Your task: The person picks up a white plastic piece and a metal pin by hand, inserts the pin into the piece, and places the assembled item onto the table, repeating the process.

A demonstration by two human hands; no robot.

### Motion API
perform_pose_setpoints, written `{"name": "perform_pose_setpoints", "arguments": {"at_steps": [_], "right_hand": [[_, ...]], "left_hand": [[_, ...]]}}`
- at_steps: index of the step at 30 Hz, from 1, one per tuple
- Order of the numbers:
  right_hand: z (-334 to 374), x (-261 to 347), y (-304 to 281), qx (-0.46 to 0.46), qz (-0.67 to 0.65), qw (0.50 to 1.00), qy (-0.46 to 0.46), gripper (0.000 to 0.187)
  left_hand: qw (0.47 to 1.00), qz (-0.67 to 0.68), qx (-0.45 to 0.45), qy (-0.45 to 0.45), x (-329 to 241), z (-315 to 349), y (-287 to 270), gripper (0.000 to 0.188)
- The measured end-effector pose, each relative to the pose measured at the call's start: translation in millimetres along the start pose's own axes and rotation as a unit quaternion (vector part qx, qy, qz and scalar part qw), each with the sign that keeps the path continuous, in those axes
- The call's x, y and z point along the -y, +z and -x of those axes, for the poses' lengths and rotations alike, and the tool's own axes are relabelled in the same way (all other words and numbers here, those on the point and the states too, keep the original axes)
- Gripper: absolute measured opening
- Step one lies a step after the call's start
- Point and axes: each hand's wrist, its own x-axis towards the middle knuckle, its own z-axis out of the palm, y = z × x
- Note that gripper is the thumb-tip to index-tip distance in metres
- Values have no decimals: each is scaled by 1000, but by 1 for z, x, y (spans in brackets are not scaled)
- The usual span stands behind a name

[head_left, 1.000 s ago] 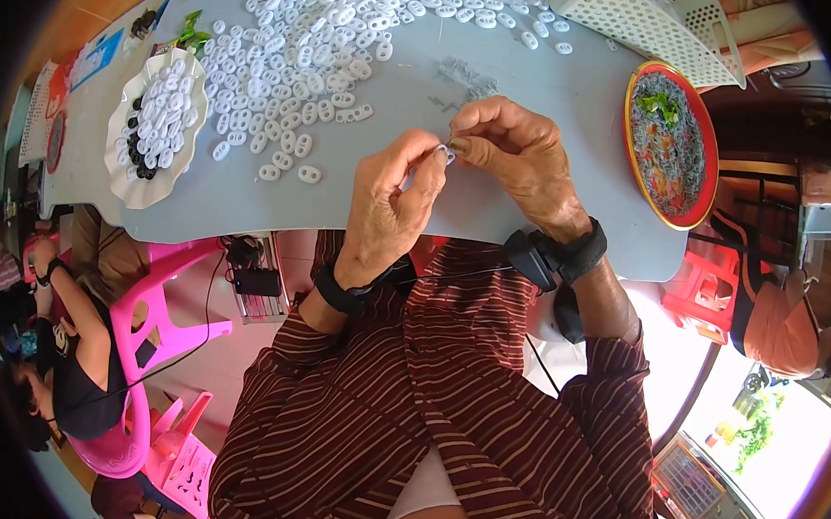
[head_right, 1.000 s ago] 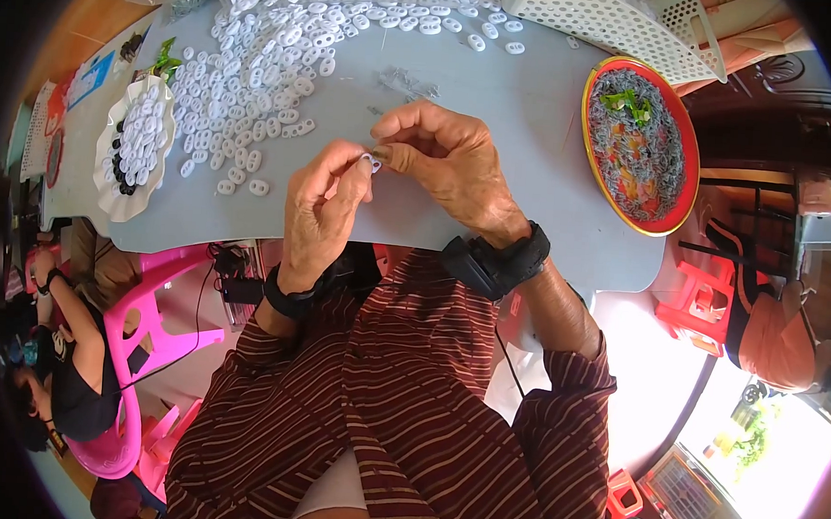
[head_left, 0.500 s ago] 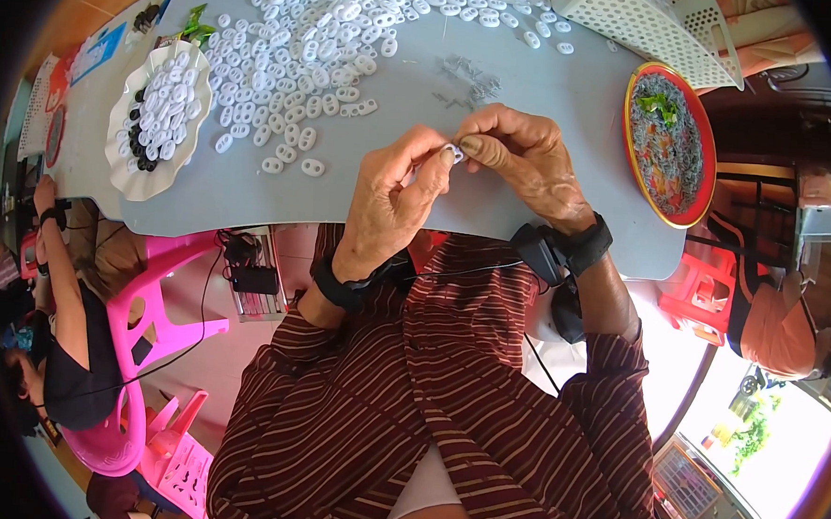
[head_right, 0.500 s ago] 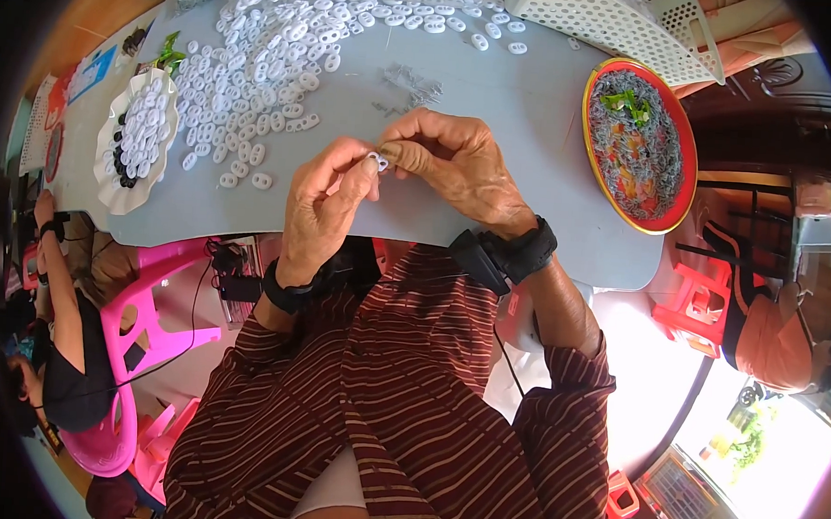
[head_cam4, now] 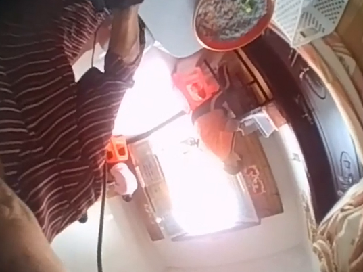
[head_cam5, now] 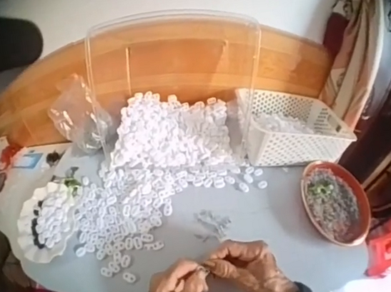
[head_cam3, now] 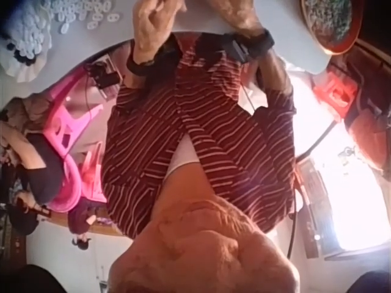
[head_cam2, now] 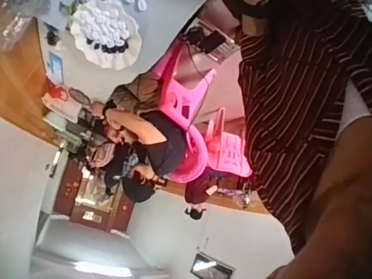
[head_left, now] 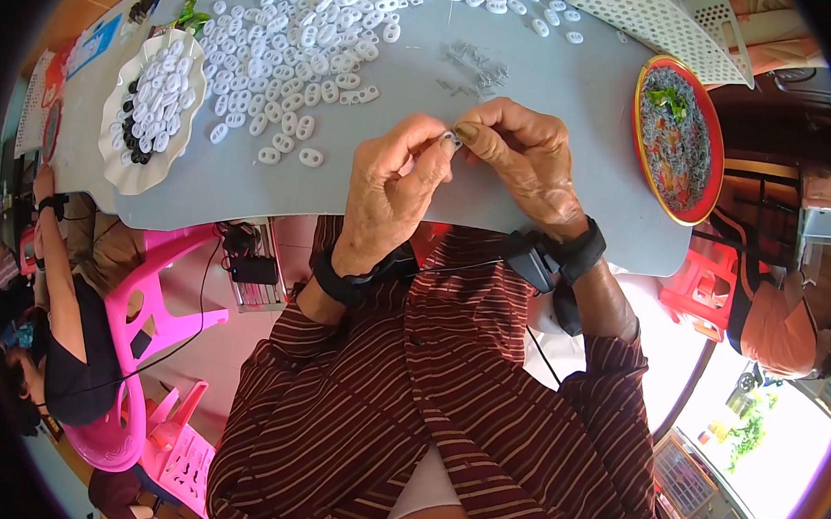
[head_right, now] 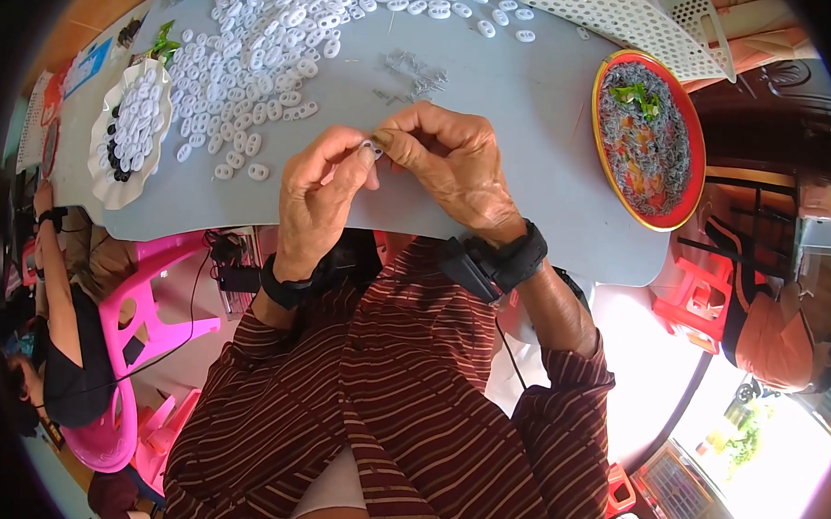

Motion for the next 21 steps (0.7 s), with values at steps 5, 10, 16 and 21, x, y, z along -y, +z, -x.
{"name": "perform_pose_setpoints", "arguments": {"at_steps": [5, 10, 16, 21], "right_hand": [[-2, 1, -5, 24, -35, 999, 31, 16], [1, 2, 4, 22, -96, 995, 11, 15], [-1, 1, 7, 0, -61, 998, 21, 11], [-24, 19, 15, 4, -11, 999, 41, 10]], "left_hand": [[1000, 15, -1, -6, -5, -1, 0, 16], [999, 36, -36, 15, -2, 0, 3, 17], [998, -19, -36, 41, -2, 7, 0, 12], [993, -72, -44, 77, -8, 16, -7, 5]]}}
